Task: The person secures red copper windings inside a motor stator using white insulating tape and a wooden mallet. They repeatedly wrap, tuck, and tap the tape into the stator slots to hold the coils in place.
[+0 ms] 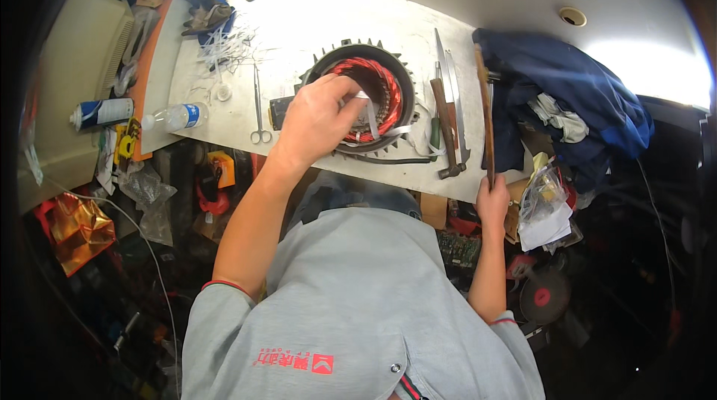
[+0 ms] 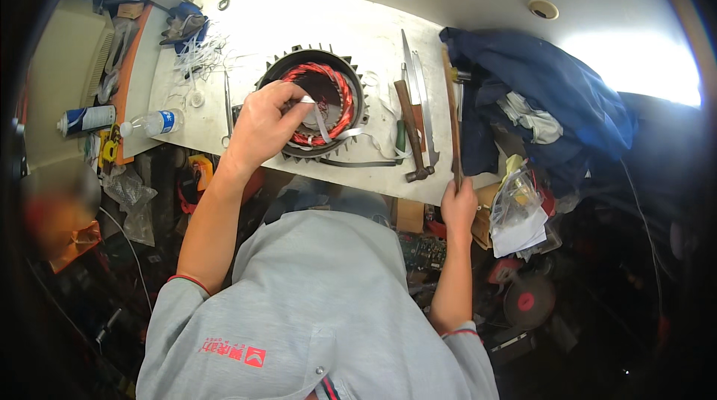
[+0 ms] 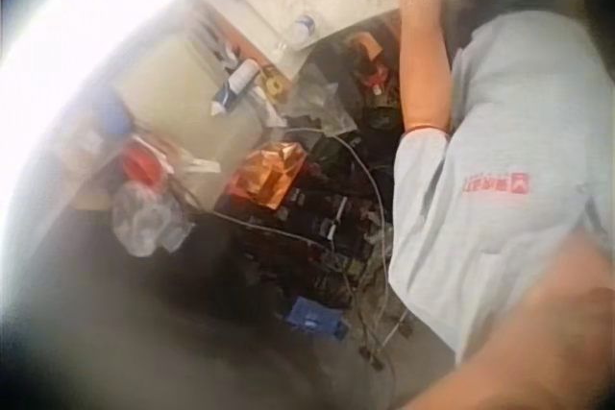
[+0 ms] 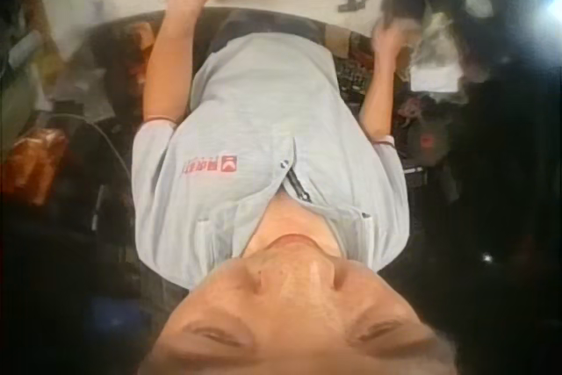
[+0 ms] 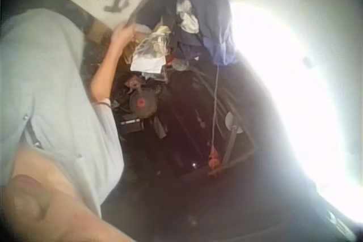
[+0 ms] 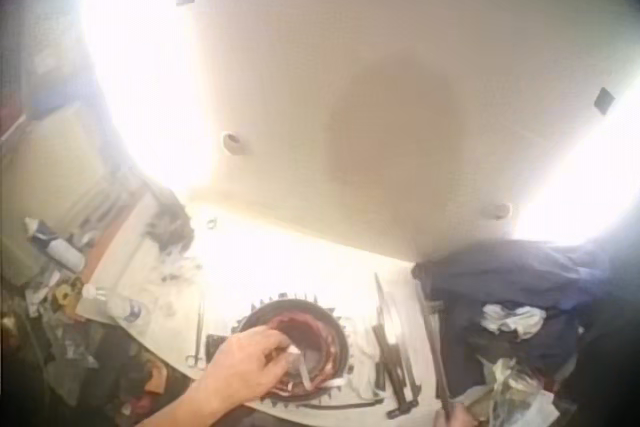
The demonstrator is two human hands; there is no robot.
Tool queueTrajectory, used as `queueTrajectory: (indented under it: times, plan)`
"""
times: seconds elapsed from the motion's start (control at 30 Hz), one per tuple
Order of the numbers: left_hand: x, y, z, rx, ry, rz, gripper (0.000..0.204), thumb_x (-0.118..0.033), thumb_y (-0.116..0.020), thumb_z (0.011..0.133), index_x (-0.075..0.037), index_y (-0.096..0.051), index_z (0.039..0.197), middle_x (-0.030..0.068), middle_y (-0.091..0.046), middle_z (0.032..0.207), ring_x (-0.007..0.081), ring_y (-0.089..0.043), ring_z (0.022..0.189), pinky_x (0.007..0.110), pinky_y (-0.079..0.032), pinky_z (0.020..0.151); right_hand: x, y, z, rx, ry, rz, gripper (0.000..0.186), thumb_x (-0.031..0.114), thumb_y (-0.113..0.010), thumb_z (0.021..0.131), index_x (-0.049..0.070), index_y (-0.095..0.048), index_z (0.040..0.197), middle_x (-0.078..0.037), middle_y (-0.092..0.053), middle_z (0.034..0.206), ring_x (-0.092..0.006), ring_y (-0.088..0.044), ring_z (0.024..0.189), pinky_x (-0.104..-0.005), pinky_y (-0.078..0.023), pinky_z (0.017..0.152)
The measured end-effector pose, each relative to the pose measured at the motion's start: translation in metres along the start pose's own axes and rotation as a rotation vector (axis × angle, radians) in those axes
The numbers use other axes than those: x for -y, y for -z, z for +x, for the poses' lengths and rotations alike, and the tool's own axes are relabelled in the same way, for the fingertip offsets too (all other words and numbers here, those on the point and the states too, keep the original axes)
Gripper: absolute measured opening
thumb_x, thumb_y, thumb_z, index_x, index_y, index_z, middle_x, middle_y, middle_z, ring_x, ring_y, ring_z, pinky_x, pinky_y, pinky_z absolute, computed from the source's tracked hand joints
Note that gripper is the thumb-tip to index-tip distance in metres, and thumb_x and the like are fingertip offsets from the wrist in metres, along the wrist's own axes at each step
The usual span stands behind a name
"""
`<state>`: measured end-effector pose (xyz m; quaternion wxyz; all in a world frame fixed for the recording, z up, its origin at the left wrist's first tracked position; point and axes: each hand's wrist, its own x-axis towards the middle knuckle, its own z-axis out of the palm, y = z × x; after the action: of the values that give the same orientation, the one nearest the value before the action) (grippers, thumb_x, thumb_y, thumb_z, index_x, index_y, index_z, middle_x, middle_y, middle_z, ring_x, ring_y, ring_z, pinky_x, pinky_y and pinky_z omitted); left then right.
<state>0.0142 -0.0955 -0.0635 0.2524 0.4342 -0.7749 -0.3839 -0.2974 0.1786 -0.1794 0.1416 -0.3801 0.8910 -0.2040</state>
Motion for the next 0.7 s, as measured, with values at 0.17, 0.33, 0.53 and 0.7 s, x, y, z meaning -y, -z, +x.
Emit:
queueTrajectory:
  times: [0.17,0.33,0.53,0.7]
  plan:
    - [0.012,-0.008,-0.001,-0.001,-0.004,-0.008,0.016,-0.016,-0.07,0.085,-0.001,-0.069,0.09,0.0133,-0.067,0.081,0.0253,-0.063,0.065,0.035,-0.05,0.061,0.045,0.026,-0.061,0.073,-0.123,0.68,0.021,0.018,-0.055,0.101,-0.001,-0.06,0.097,-0.005,-0.058,0.072,-0.0132,-0.056,0.064,-0.0306,-0.047,0.06]
    - [0.012,-0.007,-0.003,-0.012,-0.033,0.068,0.015,-0.018,-0.07,0.085,-0.004,-0.07,0.088,0.0116,-0.068,0.081,0.0253,-0.063,0.063,0.035,-0.05,0.06,0.172,0.086,0.0,0.123,0.079,1.391,0.02,0.025,-0.05,0.105,0.005,-0.056,0.105,-0.003,-0.05,0.068,-0.0153,-0.05,0.06,-0.0308,-0.047,0.06]
    - [0.019,-0.005,-0.003,-0.076,-0.042,-0.074,0.014,-0.017,-0.07,0.086,-0.003,-0.07,0.087,0.0104,-0.067,0.078,0.022,-0.062,0.061,0.032,-0.049,0.058,0.254,0.116,0.02,0.168,0.471,1.692,0.042,0.038,-0.043,0.106,0.012,-0.046,0.074,-0.002,-0.044,0.064,-0.0171,-0.044,0.058,-0.038,-0.047,0.062]
    - [0.019,-0.007,-0.004,-0.095,-0.072,-0.07,0.013,-0.017,-0.071,0.085,-0.004,-0.071,0.087,0.0095,-0.067,0.078,0.0224,-0.062,0.062,0.033,-0.049,0.057,0.273,0.053,0.011,0.256,0.4,1.638,0.041,0.027,-0.045,0.104,0.009,-0.042,0.067,-0.005,-0.042,0.057,-0.0164,-0.041,0.049,-0.0354,-0.044,0.049]
